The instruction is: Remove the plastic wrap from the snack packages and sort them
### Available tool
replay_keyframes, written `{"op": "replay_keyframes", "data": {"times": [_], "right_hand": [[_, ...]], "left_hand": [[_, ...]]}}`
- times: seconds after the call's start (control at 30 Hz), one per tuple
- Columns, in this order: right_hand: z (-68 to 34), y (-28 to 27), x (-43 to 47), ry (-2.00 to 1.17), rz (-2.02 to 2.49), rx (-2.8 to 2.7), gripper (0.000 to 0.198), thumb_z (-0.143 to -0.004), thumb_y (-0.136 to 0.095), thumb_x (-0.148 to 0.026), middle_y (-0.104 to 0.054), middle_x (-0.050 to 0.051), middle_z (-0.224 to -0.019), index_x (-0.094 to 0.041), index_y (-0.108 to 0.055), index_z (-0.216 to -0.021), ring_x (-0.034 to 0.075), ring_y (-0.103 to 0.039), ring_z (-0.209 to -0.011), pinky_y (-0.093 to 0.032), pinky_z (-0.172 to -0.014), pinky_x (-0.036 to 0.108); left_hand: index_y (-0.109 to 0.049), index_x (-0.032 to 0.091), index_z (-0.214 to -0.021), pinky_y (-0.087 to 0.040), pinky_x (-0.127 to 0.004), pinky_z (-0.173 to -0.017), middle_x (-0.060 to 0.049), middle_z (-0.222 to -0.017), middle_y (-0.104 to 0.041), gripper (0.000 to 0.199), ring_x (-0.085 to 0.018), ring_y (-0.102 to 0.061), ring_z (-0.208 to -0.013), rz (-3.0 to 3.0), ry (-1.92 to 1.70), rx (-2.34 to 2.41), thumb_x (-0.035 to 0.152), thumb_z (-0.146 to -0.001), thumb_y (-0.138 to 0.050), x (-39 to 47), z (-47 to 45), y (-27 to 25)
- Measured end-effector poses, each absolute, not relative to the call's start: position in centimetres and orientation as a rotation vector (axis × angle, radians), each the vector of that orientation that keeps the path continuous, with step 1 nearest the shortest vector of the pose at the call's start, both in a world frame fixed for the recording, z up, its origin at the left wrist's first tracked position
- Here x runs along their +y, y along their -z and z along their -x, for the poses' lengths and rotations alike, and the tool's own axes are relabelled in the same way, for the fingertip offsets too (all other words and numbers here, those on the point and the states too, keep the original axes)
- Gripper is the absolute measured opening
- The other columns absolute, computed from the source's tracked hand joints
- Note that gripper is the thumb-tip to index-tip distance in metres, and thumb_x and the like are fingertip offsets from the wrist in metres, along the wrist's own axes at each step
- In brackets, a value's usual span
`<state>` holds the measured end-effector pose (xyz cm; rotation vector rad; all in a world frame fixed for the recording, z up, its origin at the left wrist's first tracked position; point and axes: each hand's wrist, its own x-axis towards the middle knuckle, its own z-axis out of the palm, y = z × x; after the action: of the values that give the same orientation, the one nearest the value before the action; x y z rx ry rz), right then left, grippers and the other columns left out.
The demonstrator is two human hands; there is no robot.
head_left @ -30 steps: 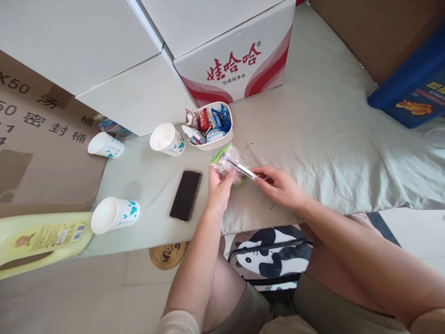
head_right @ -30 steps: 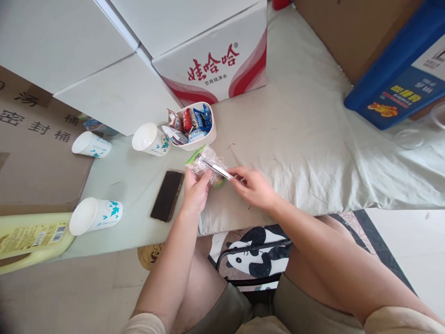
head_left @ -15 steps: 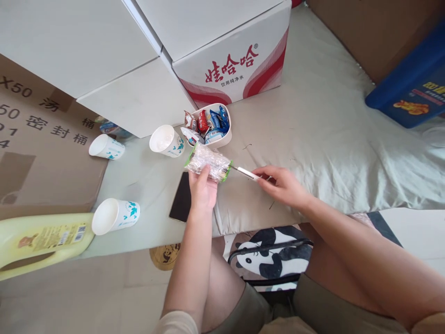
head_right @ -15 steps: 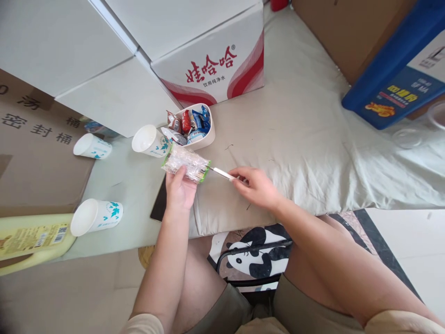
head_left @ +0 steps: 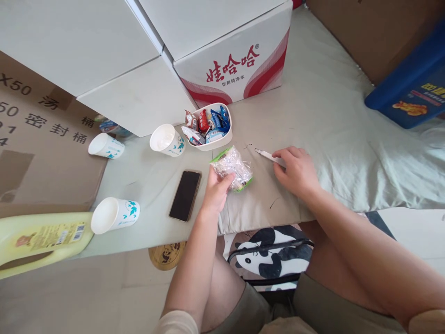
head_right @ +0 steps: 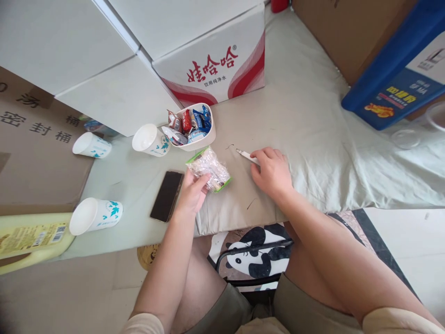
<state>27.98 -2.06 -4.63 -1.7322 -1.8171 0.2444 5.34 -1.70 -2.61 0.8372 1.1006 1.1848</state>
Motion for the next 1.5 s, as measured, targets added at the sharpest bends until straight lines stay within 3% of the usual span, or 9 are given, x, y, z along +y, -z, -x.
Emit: {"op": "replay_keyframes", "data": {"times": [0.17,0.33,0.4,0.5,0.67,0.83,1.1,1.3,1.5], "right_hand": [[-27.5,3.7,-2.2,-0.303,1.477,-1.826,0.02,-0.091,-0.053,-0.031,-0.07,0.012,-0.099,-0.023,-0.068,-0.102,0.03,-0.064,-0.098,-0.05,-0.089,0.046],[-26.5,3.4,-2.8,-0.512,1.165,-1.904,0.034,-0.09,-0.06,-0.044,-0.068,0.013,-0.119,-0.024,-0.061,-0.118,0.032,-0.063,-0.116,-0.051,-0.099,0.05],[-25.9,3.5,-3.1,-0.567,1.122,-1.901,0.035,-0.09,-0.062,-0.042,-0.066,0.013,-0.123,-0.024,-0.06,-0.12,0.031,-0.062,-0.117,-0.051,-0.1,0.05],[-25.5,3.5,-3.2,-0.61,1.148,-1.832,0.021,-0.092,-0.059,-0.031,-0.067,0.011,-0.112,-0.024,-0.064,-0.111,0.026,-0.066,-0.104,-0.054,-0.091,0.043],[-25.9,3.2,-3.1,-0.663,1.12,-1.807,0.012,-0.093,-0.055,-0.025,-0.067,0.007,-0.092,-0.022,-0.067,-0.093,0.02,-0.064,-0.083,-0.054,-0.076,0.034],[-26.3,3.2,-3.1,-0.713,1.011,-1.892,0.019,-0.09,-0.063,-0.031,-0.068,0.009,-0.101,-0.022,-0.07,-0.105,0.021,-0.066,-0.088,-0.055,-0.077,0.035],[-26.2,3.1,-3.1,-0.72,1.061,-1.832,0.013,-0.094,-0.057,-0.022,-0.067,0.007,-0.09,-0.021,-0.07,-0.091,0.018,-0.065,-0.081,-0.055,-0.074,0.032],[-26.5,3.5,-3.0,-0.75,0.955,-1.946,0.022,-0.09,-0.066,-0.033,-0.064,0.011,-0.107,-0.022,-0.071,-0.109,0.024,-0.066,-0.098,-0.056,-0.087,0.039],[-26.2,3.7,-2.9,-0.717,1.016,-1.873,0.014,-0.093,-0.058,-0.023,-0.064,0.008,-0.097,-0.023,-0.072,-0.094,0.019,-0.065,-0.087,-0.055,-0.079,0.034]], "left_hand": [[-0.063,0.025,-0.116,-0.053,-0.039,-0.099,-0.004,-0.112,-0.073,0.058,-0.025,-0.068,-0.108,-0.837,-1.107,1.155,0.031,-0.064,-0.088,-1.9,-5.1,2.4],[-0.065,0.025,-0.118,-0.056,-0.04,-0.092,-0.005,-0.11,-0.074,0.056,-0.028,-0.07,-0.104,-0.888,-0.96,1.132,0.036,-0.067,-0.086,-2.2,-5.1,1.8],[-0.068,0.025,-0.117,-0.057,-0.038,-0.087,-0.005,-0.109,-0.075,0.055,-0.027,-0.071,-0.1,-0.896,-0.898,1.098,0.038,-0.067,-0.087,-2.3,-5.1,1.6],[-0.071,0.024,-0.115,-0.057,-0.036,-0.082,-0.005,-0.106,-0.076,0.056,-0.026,-0.072,-0.094,-0.855,-0.822,1.061,0.043,-0.065,-0.089,-2.3,-4.9,1.7],[-0.073,0.024,-0.113,-0.054,-0.037,-0.091,-0.006,-0.109,-0.076,0.057,-0.028,-0.071,-0.103,-0.821,-0.746,1.018,0.053,-0.066,-0.087,-2.2,-4.7,2.1],[-0.074,0.023,-0.106,-0.054,-0.036,-0.092,-0.004,-0.103,-0.076,0.049,-0.025,-0.07,-0.101,-0.743,-0.797,0.986,0.057,-0.072,-0.082,-2.1,-5.0,2.1],[-0.075,0.021,-0.103,-0.054,-0.034,-0.092,-0.005,-0.102,-0.077,0.047,-0.025,-0.071,-0.101,-0.768,-0.769,0.969,0.055,-0.072,-0.083,-2.0,-5.0,2.0],[-0.072,0.017,-0.102,-0.055,-0.03,-0.083,-0.003,-0.093,-0.077,0.04,-0.02,-0.072,-0.088,-0.621,-0.806,0.936,0.045,-0.074,-0.081,-1.9,-5.0,1.4],[-0.073,0.017,-0.1,-0.052,-0.03,-0.086,-0.005,-0.097,-0.077,0.036,-0.022,-0.072,-0.095,-0.633,-0.773,0.954,0.044,-0.077,-0.078,-1.8,-4.9,1.6]]}}
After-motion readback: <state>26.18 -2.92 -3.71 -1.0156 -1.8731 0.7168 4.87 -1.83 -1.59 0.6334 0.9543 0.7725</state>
